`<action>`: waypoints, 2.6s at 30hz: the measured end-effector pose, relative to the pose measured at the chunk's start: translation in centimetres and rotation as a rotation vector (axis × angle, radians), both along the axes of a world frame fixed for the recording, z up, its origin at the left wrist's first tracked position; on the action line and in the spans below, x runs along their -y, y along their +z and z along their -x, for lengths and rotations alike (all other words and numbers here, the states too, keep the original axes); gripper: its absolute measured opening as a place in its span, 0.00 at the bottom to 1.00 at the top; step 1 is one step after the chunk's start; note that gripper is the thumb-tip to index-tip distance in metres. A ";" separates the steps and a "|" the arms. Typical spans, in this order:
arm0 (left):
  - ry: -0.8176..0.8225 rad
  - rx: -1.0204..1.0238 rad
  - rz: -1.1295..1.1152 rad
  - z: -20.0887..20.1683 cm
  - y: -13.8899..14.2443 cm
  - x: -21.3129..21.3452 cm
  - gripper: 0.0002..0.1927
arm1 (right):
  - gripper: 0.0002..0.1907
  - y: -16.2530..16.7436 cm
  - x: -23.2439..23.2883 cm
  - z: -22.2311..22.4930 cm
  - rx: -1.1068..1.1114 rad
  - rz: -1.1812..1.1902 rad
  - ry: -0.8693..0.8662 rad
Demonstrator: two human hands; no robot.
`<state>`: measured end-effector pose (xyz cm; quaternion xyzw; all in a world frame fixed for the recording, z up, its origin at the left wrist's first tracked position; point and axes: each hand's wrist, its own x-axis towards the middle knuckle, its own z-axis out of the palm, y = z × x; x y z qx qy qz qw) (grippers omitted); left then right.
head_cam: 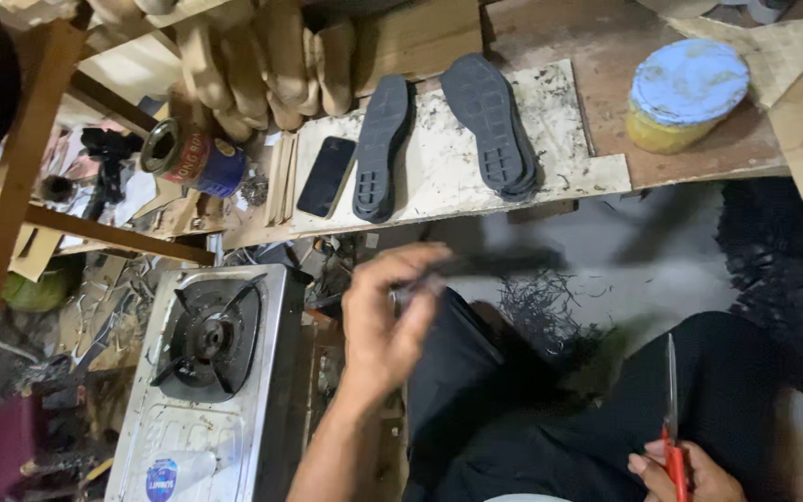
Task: The person sits on the floor and uses red-handled scissors to trim excess rubber from the edges of shoe soles, working one sole at a time on their lap. They rotate each sole to trim different sections, place finished soles on the workbench, and pick up the next sole to continue trimming.
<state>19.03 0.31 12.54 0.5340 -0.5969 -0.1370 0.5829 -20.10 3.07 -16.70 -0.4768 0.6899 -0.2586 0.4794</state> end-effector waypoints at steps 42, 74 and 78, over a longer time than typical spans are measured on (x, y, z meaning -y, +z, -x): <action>0.285 0.473 -0.574 -0.8 -2.3 18.9 0.37 | 0.17 2.7 3.2 -0.7 -0.062 -0.146 0.119; -0.444 -1.244 -0.327 11.9 -10.6 -3.7 0.10 | 0.37 22.1 3.2 -5.8 -0.207 0.576 0.628; -0.456 -1.238 -0.335 11.7 -10.7 -3.9 0.10 | 0.36 22.3 3.2 -5.8 -0.203 0.557 0.657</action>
